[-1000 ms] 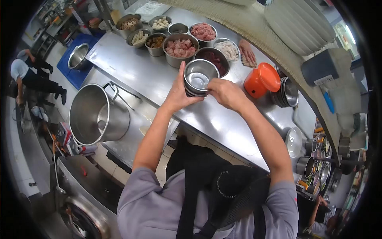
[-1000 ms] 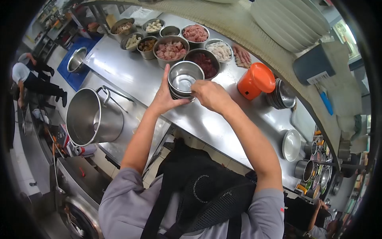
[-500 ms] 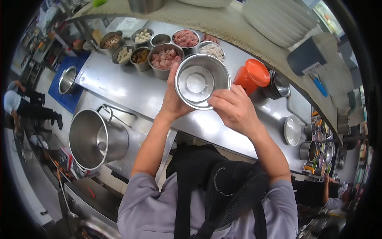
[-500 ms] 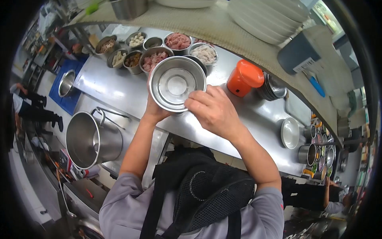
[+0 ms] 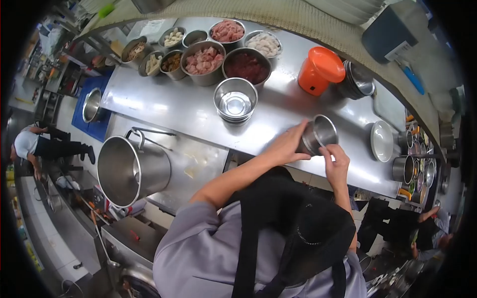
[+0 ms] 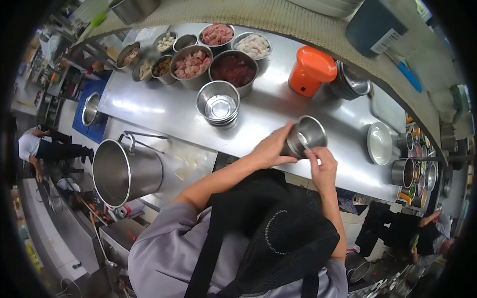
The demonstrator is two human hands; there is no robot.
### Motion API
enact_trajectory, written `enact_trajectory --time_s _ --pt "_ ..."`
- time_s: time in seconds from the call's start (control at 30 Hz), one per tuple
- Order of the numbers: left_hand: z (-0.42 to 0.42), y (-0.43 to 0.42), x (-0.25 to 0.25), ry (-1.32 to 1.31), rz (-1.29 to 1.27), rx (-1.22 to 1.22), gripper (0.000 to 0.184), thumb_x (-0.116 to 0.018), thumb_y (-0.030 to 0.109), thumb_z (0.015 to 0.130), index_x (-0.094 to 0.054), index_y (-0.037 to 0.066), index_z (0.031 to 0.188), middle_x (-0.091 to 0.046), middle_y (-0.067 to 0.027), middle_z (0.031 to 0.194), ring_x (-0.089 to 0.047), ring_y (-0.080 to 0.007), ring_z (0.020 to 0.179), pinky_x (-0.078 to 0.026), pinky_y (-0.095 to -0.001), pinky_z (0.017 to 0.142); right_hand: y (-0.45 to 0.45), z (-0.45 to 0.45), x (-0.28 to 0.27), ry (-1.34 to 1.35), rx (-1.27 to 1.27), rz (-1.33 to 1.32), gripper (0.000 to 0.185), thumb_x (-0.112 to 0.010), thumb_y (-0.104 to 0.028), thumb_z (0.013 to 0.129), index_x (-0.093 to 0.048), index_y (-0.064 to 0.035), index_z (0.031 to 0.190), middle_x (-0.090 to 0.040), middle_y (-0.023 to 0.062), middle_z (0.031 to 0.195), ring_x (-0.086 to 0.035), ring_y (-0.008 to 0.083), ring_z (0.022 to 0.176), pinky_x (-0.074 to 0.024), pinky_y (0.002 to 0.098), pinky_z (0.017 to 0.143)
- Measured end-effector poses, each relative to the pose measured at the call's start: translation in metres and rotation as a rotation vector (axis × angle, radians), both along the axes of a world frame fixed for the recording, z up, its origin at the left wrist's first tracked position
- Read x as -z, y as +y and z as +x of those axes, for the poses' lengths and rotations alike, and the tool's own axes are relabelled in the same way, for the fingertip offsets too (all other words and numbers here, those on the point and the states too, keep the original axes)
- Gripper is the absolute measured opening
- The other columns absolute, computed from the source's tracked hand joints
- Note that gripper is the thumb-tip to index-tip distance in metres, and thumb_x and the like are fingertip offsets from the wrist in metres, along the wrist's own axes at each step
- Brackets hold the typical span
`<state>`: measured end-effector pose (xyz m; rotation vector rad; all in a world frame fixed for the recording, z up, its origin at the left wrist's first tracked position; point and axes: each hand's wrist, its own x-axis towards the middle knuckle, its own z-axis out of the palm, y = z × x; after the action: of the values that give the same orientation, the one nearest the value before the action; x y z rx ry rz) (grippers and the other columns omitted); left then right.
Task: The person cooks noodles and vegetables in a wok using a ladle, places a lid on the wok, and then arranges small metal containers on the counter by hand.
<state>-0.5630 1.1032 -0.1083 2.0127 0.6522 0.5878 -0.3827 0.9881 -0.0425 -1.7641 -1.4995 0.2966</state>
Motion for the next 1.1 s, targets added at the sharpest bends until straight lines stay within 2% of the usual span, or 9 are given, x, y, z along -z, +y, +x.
enact_trajectory --time_s 0.2,0.33,0.37,0.53,0.6,0.73,0.97,1.0,1.1 --pt "0.006 -0.015 -0.005 -0.08 0.269 -0.016 0.084 -0.077 0.025 0.089 -0.031 0.001 0.156 -0.045 -0.0258 0.151 -0.047 -0.043 0.137 -0.042 -0.0461 0.114 0.002 0.065 0.031 -0.285 0.103 0.126 0.01 -0.075 -0.009 0.09 -0.07 0.0002 0.092 -0.068 0.0136 0.087 -0.063 0.0309 0.077 -0.0505 0.04 0.071" --pt "-0.032 -0.034 -0.023 0.005 0.144 -0.302 0.074 -0.077 0.018 0.089 -0.04 0.002 0.151 -0.049 -0.0197 0.148 -0.05 -0.0381 0.135 -0.047 -0.0437 0.109 0.029 0.093 0.058 -0.279 0.036 0.205 0.01 -0.075 -0.008 0.091 -0.07 0.0005 0.093 -0.07 0.0138 0.091 -0.066 0.0309 0.082 -0.0527 0.0388 0.076" --pt "-0.04 -0.039 -0.02 -0.011 0.13 -0.357 0.072 -0.077 0.016 0.09 -0.041 0.002 0.151 -0.049 -0.0199 0.148 -0.051 -0.0363 0.135 -0.048 -0.0433 0.108 0.032 0.102 0.063 -0.186 -0.041 0.077 0.014 -0.075 -0.01 0.091 -0.071 0.0003 0.1 -0.07 0.0146 0.101 -0.067 0.0284 0.08 -0.0548 0.0367 0.075" --pt "-0.062 -0.07 -0.004 -0.052 0.027 -0.568 0.065 -0.076 0.012 0.089 -0.046 0.001 0.146 -0.054 -0.0199 0.142 -0.054 -0.032 0.133 -0.05 -0.0431 0.104 0.028 0.106 0.029 -0.013 0.039 0.155 0.032 -0.075 -0.015 0.094 -0.069 -0.0041 0.124 -0.061 0.0153 0.129 -0.066 0.0195 0.076 -0.0575 0.0314 0.071" --pt "-0.057 -0.075 -0.006 -0.001 0.033 -0.584 0.065 -0.077 0.011 0.088 -0.047 0.001 0.146 -0.054 -0.0191 0.142 -0.054 -0.0326 0.132 -0.051 -0.0431 0.103 0.024 0.125 0.033 0.045 0.118 0.159 0.036 -0.073 -0.016 0.096 -0.067 -0.0068 0.131 -0.06 0.0146 0.132 -0.066 0.0166 0.084 -0.0561 0.03 0.074" --pt "-0.007 -0.05 -0.012 -0.005 0.175 -0.428 0.07 -0.079 0.011 0.085 -0.047 0.004 0.147 -0.049 -0.0193 0.146 -0.051 -0.0342 0.134 -0.051 -0.0434 0.103 0.028 0.14 0.056 0.124 0.141 0.055 0.049 -0.072 -0.013 0.094 -0.059 -0.0074 0.141 -0.058 0.0169 0.134 -0.067 0.0206 0.088 -0.0572 0.0325 0.077" --pt "0.131 0.013 -0.003 0.134 0.511 -0.175 0.069 -0.087 0.015 0.075 -0.055 0.009 0.136 -0.03 -0.0228 0.159 -0.029 -0.0501 0.147 -0.036 -0.0578 0.116 -0.005 0.106 0.055 0.258 0.005 -0.021 0.061 -0.07 -0.006 0.091 -0.05 -0.0074 0.148 -0.055 0.0184 0.138 -0.067 0.0254 0.099 -0.0557 0.0362 0.082" --pt "0.143 0.022 0.007 0.223 0.472 -0.137 0.056 -0.089 0.015 0.073 -0.061 0.004 0.121 -0.037 -0.025 0.156 -0.036 -0.0486 0.144 -0.04 -0.055 0.114 -0.017 0.104 0.053 0.234 0.016 -0.024 0.06 -0.07 -0.007 0.092 -0.05 -0.0084 0.148 -0.055 0.0189 0.139 -0.067 0.0266 0.1 -0.0555 0.0365 0.085" --pt "0.164 0.031 0.028 0.12 0.426 -0.13 0.049 -0.09 0.017 0.07 -0.064 0.001 0.108 -0.052 -0.025 0.14 -0.053 -0.0453 0.129 -0.047 -0.051 0.106 -0.063 0.113 0.06 0.217 0.11 -0.115 0.055 -0.069 -0.01 0.093 -0.053 -0.008 0.146 -0.056 0.0196 0.138 -0.068 0.0286 0.101 -0.0555 0.0373 0.089"
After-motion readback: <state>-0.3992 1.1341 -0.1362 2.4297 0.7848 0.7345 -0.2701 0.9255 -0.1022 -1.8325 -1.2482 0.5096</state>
